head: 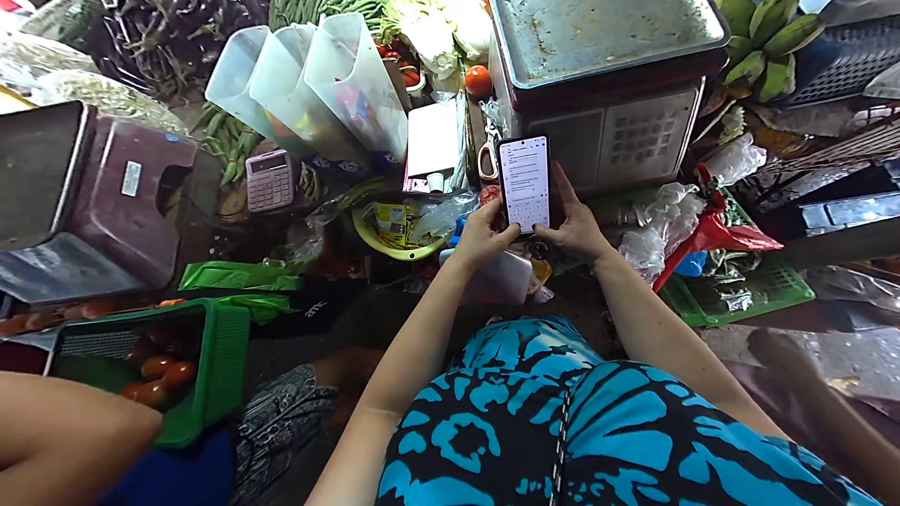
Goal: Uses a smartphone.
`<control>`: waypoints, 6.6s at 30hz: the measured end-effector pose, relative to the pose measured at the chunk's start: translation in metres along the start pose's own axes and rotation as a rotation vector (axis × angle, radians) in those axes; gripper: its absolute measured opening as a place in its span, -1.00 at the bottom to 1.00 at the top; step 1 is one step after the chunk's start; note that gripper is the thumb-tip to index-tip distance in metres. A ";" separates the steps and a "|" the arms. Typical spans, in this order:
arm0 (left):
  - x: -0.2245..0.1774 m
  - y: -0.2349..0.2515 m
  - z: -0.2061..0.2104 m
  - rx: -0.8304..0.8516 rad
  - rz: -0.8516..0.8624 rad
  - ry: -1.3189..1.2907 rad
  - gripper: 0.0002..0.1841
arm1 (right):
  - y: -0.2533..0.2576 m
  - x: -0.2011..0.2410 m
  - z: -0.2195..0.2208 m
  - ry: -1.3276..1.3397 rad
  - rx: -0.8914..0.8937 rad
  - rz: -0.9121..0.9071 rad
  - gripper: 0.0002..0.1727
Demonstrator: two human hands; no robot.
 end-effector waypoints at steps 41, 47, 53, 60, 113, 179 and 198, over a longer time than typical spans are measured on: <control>0.002 0.002 -0.001 0.010 0.011 0.010 -0.71 | 0.000 -0.004 -0.001 0.107 0.019 -0.010 0.04; -0.001 -0.002 -0.001 0.003 0.004 0.003 -0.70 | 0.001 -0.005 -0.001 0.070 0.008 -0.047 0.17; 0.002 -0.002 0.000 0.008 0.023 0.003 -0.64 | 0.000 -0.004 0.001 0.055 -0.019 -0.022 0.00; 0.001 -0.002 0.000 0.002 0.017 0.018 -0.66 | -0.001 -0.002 0.004 0.084 -0.050 -0.021 -0.02; 0.004 -0.002 -0.001 0.029 0.025 -0.030 -0.62 | 0.000 -0.002 0.007 0.027 -0.054 -0.014 0.30; 0.002 0.001 0.001 -0.065 -0.013 -0.033 -0.64 | 0.007 0.004 -0.006 0.230 0.016 0.060 -0.02; 0.009 -0.007 0.022 -0.302 0.098 0.020 -0.54 | -0.148 0.008 -0.033 -0.500 -0.193 0.004 -0.34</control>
Point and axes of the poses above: each hand's wrist, its own y-axis towards the middle knuckle, its own z-axis out of the palm, x = y × z, the point moved 1 cm from there along y, towards the middle knuckle, and after that the axes turned 4 degrees about -x, right-handed, at the moved point
